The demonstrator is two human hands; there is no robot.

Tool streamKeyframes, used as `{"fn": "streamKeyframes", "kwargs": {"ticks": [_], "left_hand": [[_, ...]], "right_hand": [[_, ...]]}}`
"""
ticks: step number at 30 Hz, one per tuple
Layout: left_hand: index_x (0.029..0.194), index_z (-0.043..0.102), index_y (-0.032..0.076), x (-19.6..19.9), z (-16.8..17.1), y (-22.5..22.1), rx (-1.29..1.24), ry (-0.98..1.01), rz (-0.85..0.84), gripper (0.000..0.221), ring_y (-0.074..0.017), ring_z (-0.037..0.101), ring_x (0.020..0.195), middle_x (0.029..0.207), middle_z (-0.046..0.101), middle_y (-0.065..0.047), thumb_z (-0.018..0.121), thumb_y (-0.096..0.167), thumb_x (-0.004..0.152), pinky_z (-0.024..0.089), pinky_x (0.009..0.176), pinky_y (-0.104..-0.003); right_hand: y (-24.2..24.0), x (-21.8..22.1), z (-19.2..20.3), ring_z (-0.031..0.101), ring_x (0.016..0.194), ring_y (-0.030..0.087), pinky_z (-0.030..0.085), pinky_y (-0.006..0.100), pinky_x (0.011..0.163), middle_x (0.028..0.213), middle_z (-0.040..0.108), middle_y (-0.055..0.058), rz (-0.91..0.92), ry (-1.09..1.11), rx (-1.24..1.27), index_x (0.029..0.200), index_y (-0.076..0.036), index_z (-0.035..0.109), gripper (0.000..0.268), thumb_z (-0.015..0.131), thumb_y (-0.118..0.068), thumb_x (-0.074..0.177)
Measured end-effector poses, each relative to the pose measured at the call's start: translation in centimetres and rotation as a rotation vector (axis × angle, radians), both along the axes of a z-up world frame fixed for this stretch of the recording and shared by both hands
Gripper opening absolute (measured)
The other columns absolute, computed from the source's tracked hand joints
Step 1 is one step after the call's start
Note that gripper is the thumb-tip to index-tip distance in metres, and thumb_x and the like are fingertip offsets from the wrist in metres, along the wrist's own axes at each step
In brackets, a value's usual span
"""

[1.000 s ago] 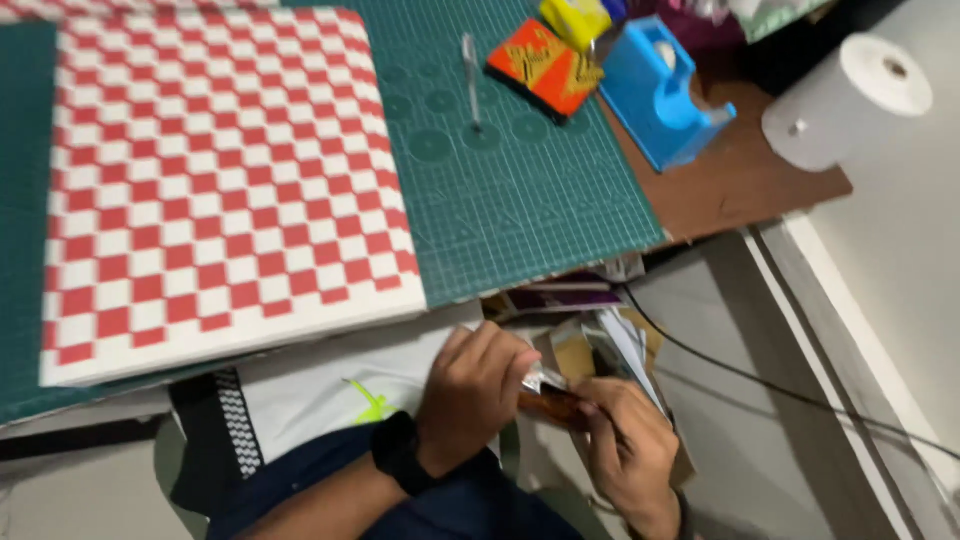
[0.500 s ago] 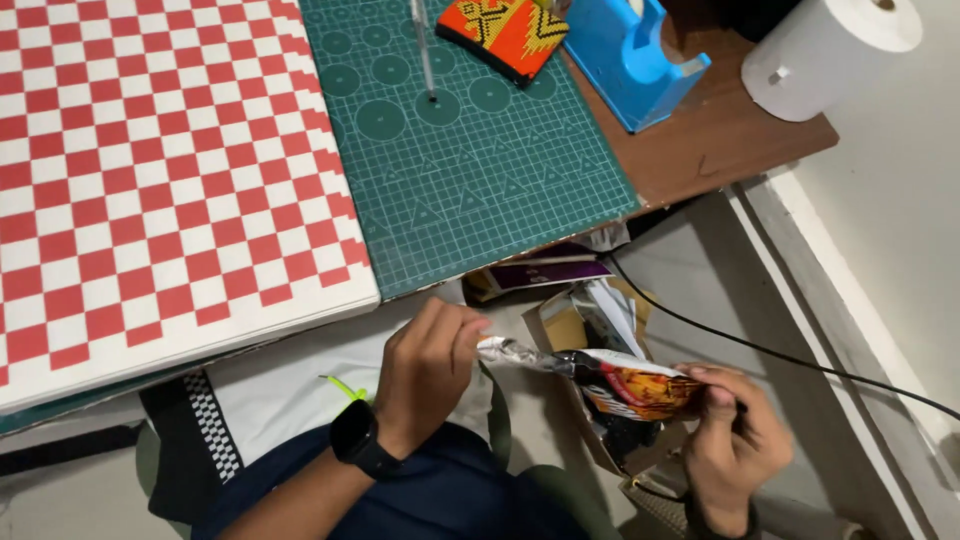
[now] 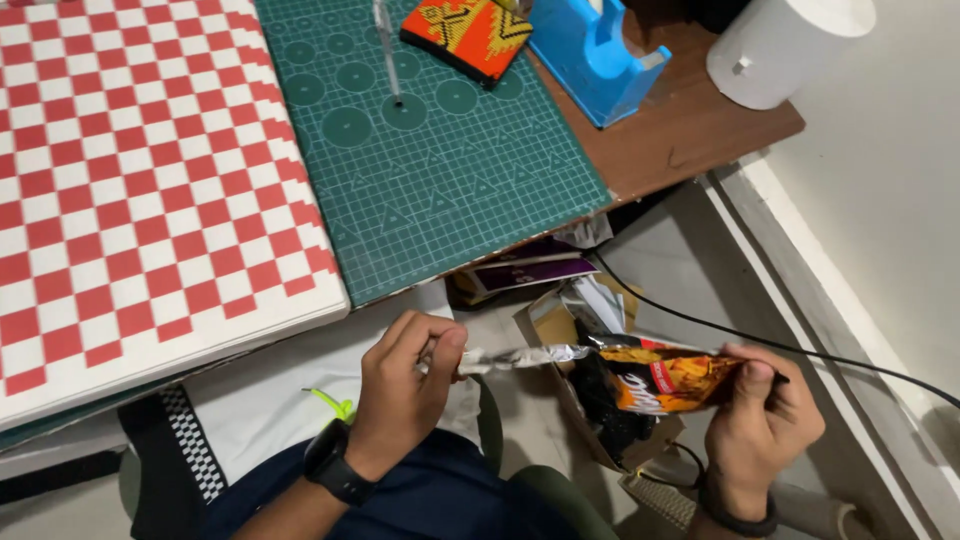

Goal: Stacking and organizing red and white checkered paper sheets on a workstation

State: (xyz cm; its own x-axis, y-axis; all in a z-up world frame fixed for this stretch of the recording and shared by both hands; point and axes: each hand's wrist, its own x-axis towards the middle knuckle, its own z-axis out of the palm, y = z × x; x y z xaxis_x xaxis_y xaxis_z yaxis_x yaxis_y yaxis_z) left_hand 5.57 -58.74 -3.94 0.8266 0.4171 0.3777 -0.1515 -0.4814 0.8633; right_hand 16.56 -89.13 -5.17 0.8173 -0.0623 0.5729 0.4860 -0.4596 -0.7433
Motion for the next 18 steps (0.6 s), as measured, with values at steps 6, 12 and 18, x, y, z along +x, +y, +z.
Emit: {"fn": "streamKeyframes", "kwargs": {"ticks": [6, 12, 18], "left_hand": [[0.092, 0.072, 0.004, -0.2, -0.5, -0.5, -0.457, 0.04, -0.229, 0.038, -0.017, 0.066, 0.064, 0.079, 0.064, -0.007, 0.049, 0.03, 0.104, 0.053, 0.06, -0.029], [0.1, 0.078, 0.009, -1.6, 1.0, 1.2, -0.406, 0.375, -0.188, 0.044, -0.0154, 0.077, 0.072, 0.086, 0.076, -0.005, 0.049, 0.042, 0.098, 0.06, 0.068, -0.028], [0.11, 0.071, 0.03, -5.9, 6.5, 4.9, -0.06, 0.934, -0.501, 0.024, -0.011, 0.079, 0.102, 0.111, 0.08, 0.007, 0.063, 0.04, 0.089, 0.056, 0.091, -0.031]], "right_hand": [[0.0, 2.1, 1.3, 0.038, 0.059, 0.007, 0.028, 0.022, 0.062, 0.075, 0.053, 0.003, 0.1, 0.055, 0.189, 0.115, 0.001, 0.069, 0.041, 0.058, -0.038, 0.112], [2.9, 5.1, 6.2, 0.052, 0.084, 0.011, 0.043, 0.025, 0.082, 0.094, 0.058, 0.003, 0.202, 0.054, 0.317, 0.119, -0.002, 0.067, 0.038, 0.059, -0.038, 0.111], [11.3, 9.7, 11.8, 0.065, 0.11, 0.013, 0.052, 0.024, 0.102, 0.123, 0.07, 0.009, 0.272, 0.011, 0.219, 0.122, -0.004, 0.066, 0.037, 0.055, -0.039, 0.112]]}}
